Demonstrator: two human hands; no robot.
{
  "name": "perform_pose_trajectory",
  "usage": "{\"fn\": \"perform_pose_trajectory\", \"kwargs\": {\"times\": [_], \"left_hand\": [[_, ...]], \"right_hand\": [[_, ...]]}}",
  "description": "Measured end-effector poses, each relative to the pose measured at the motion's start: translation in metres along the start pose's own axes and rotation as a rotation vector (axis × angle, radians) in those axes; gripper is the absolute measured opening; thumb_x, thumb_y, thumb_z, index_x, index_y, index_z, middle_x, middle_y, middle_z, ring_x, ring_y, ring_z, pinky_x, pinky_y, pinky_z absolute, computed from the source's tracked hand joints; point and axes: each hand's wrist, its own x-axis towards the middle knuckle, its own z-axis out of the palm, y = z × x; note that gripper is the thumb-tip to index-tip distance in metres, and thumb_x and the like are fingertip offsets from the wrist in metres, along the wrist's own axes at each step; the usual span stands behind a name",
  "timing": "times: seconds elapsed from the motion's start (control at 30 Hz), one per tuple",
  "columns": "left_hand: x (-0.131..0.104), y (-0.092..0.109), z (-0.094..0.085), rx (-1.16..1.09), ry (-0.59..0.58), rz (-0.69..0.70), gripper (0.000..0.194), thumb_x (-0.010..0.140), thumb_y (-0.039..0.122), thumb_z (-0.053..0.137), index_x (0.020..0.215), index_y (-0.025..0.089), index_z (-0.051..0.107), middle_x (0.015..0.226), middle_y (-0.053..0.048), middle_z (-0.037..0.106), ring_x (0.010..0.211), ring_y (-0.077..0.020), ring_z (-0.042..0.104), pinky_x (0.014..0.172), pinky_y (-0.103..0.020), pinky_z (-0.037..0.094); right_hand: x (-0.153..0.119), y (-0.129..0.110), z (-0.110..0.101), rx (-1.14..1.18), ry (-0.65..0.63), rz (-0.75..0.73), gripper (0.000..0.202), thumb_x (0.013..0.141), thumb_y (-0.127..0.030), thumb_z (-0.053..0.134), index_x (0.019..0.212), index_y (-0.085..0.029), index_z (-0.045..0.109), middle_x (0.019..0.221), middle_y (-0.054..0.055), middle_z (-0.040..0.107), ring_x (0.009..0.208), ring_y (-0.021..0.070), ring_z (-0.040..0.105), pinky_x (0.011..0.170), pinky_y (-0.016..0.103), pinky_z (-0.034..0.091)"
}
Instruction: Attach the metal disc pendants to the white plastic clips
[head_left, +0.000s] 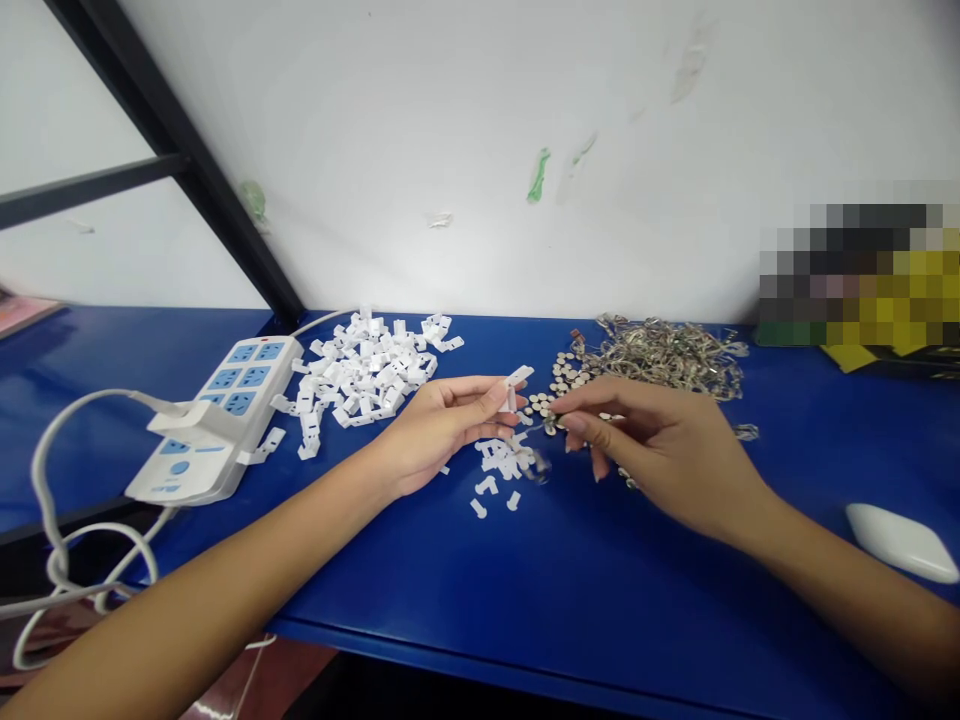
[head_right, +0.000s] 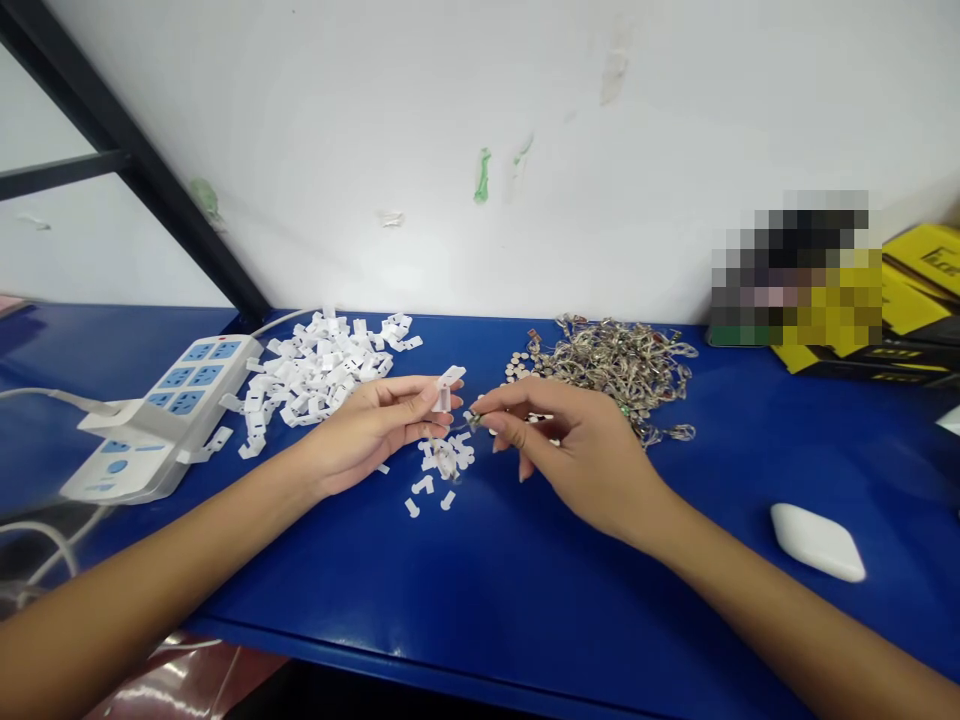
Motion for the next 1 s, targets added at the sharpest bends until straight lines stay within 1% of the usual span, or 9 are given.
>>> {"fn": "perform_pose_trajectory", "kwargs": {"times": [0.1,0.23,0.33,0.5,0.63,0.7,0.8,0.87,1.0], "left_hand": [[0.0,-0.002,0.0,0.001,-0.067,-0.014,0.031,0.088,0.036,0.081,0.113,0.016,0.08,0.102,-0.008,0.076,0.093,-0.0165,0.071,0.095,-0.034,0.057],[0.0,-0.005,0.001,0.04,-0.128,-0.015,0.029,0.087,0.038,0.082,0.106,0.016,0.082,0.097,-0.007,0.076,0.088,-0.0151,0.072,0.093,-0.032,0.058],[-0.002,-0.005,0.004,0.051,-0.135,-0.022,0.031,0.086,0.037,0.083,0.108,0.015,0.081,0.094,-0.007,0.077,0.086,-0.0143,0.073,0.089,-0.03,0.059],[-0.003,-0.005,0.011,0.046,-0.13,-0.002,0.035,0.081,0.033,0.088,0.109,0.013,0.079,0.088,-0.007,0.079,0.084,-0.0159,0.075,0.086,-0.031,0.06],[-0.003,-0.008,0.016,0.047,-0.106,0.062,0.035,0.078,0.031,0.09,0.106,0.014,0.078,0.097,-0.009,0.08,0.086,-0.0176,0.077,0.088,-0.033,0.061],[-0.004,-0.008,0.018,0.044,-0.101,0.066,0.036,0.078,0.031,0.09,0.106,0.014,0.078,0.099,-0.009,0.081,0.087,-0.018,0.077,0.089,-0.034,0.061],[-0.004,-0.009,0.018,0.042,-0.095,0.068,0.036,0.079,0.032,0.089,0.107,0.013,0.077,0.097,-0.009,0.081,0.086,-0.0181,0.077,0.088,-0.033,0.061],[-0.004,-0.009,0.017,0.03,-0.088,0.07,0.035,0.08,0.031,0.089,0.108,0.013,0.077,0.097,-0.009,0.081,0.086,-0.0178,0.077,0.088,-0.033,0.062],[-0.003,-0.008,0.013,0.029,-0.052,0.078,0.036,0.078,0.029,0.089,0.108,0.014,0.077,0.1,-0.01,0.081,0.086,-0.0186,0.078,0.09,-0.035,0.062]], "right_hand": [[-0.002,-0.006,0.009,0.082,-0.05,0.042,0.016,0.094,-0.036,0.072,0.105,-0.026,0.078,0.081,0.001,0.074,0.054,0.0099,0.063,0.05,0.023,0.058],[-0.002,-0.005,0.01,0.064,0.035,0.045,0.014,0.093,-0.036,0.073,0.101,-0.025,0.079,0.084,0.002,0.075,0.054,0.0093,0.063,0.05,0.022,0.057],[-0.004,-0.004,0.011,0.075,0.084,0.053,0.014,0.093,-0.037,0.073,0.098,-0.026,0.079,0.085,0.002,0.074,0.055,0.0094,0.062,0.049,0.023,0.056],[-0.008,-0.009,0.024,0.149,0.144,0.099,0.014,0.094,-0.037,0.072,0.099,-0.026,0.078,0.074,-0.001,0.069,0.052,0.0089,0.06,0.046,0.021,0.052],[-0.009,-0.012,0.032,0.195,0.229,0.123,0.015,0.092,-0.038,0.075,0.097,-0.024,0.074,0.082,0.001,0.07,0.054,0.0098,0.062,0.046,0.023,0.053],[-0.01,-0.011,0.032,0.199,0.229,0.118,0.015,0.092,-0.037,0.074,0.097,-0.023,0.071,0.081,0.001,0.07,0.053,0.0104,0.062,0.046,0.024,0.053],[-0.011,-0.008,0.031,0.099,0.239,0.043,0.011,0.095,-0.035,0.071,0.096,-0.023,0.072,0.084,0.002,0.07,0.06,0.0124,0.065,0.051,0.025,0.056],[-0.012,-0.005,0.029,-0.053,0.265,-0.078,0.008,0.096,-0.029,0.069,0.1,-0.024,0.074,0.092,0.003,0.073,0.073,0.0149,0.069,0.059,0.027,0.059],[-0.011,-0.001,0.027,-0.304,0.255,-0.307,0.022,0.095,-0.02,0.067,0.114,-0.028,0.077,0.106,0.004,0.077,0.09,0.0197,0.073,0.073,0.034,0.062]]}}
